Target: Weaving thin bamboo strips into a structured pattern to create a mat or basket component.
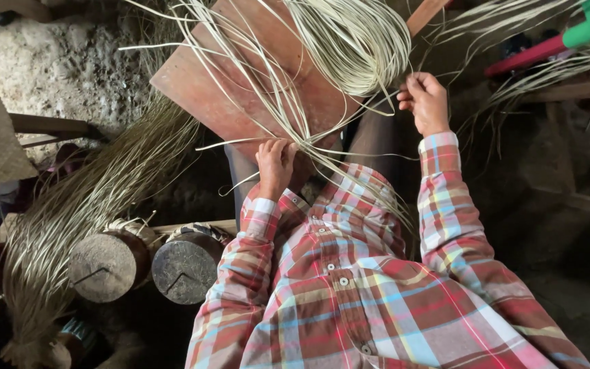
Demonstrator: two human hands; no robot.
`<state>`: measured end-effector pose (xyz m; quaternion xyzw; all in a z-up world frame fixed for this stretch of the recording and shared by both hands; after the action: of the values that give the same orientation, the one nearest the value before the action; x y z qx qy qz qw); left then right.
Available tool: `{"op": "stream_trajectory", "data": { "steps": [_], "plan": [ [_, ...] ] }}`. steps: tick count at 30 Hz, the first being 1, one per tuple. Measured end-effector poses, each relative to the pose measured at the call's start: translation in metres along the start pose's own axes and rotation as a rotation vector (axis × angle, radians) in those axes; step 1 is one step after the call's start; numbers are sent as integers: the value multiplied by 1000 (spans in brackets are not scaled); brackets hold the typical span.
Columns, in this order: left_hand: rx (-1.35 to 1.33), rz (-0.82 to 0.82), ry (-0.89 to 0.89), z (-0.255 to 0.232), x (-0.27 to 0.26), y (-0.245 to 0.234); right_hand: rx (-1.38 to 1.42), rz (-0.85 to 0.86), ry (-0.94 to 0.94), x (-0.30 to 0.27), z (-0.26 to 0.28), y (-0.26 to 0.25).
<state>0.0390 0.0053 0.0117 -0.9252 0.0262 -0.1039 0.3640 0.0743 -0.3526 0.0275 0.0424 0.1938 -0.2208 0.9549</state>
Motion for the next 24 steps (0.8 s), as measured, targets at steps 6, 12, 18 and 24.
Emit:
{"op": "stream_trajectory", "data": {
  "steps": [6, 12, 18, 24],
  "plan": [
    [78, -234, 370, -77, 16, -8, -78, 81, -112, -3, -4, 4],
    [491, -170, 838, -169, 74, 83, -175, 87, -208, 7, -17, -2],
    [893, 378, 574, -155, 96, 145, -74, 162, -9, -30, -2, -2],
    [759, 154, 627, -134, 88, 159, 575, 118, 135, -59, -25, -116]
  ]
}}
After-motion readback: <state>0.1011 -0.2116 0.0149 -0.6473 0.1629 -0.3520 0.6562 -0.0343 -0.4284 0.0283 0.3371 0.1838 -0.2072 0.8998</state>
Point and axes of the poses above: each hand's wrist, its own x-axis towards the middle knuckle, its own y-axis out of the palm, z = x × y, the point moved 4 cm from there along x, towards the middle knuckle, and after that the axes turned 2 degrees about z, right-handed, at the moved point
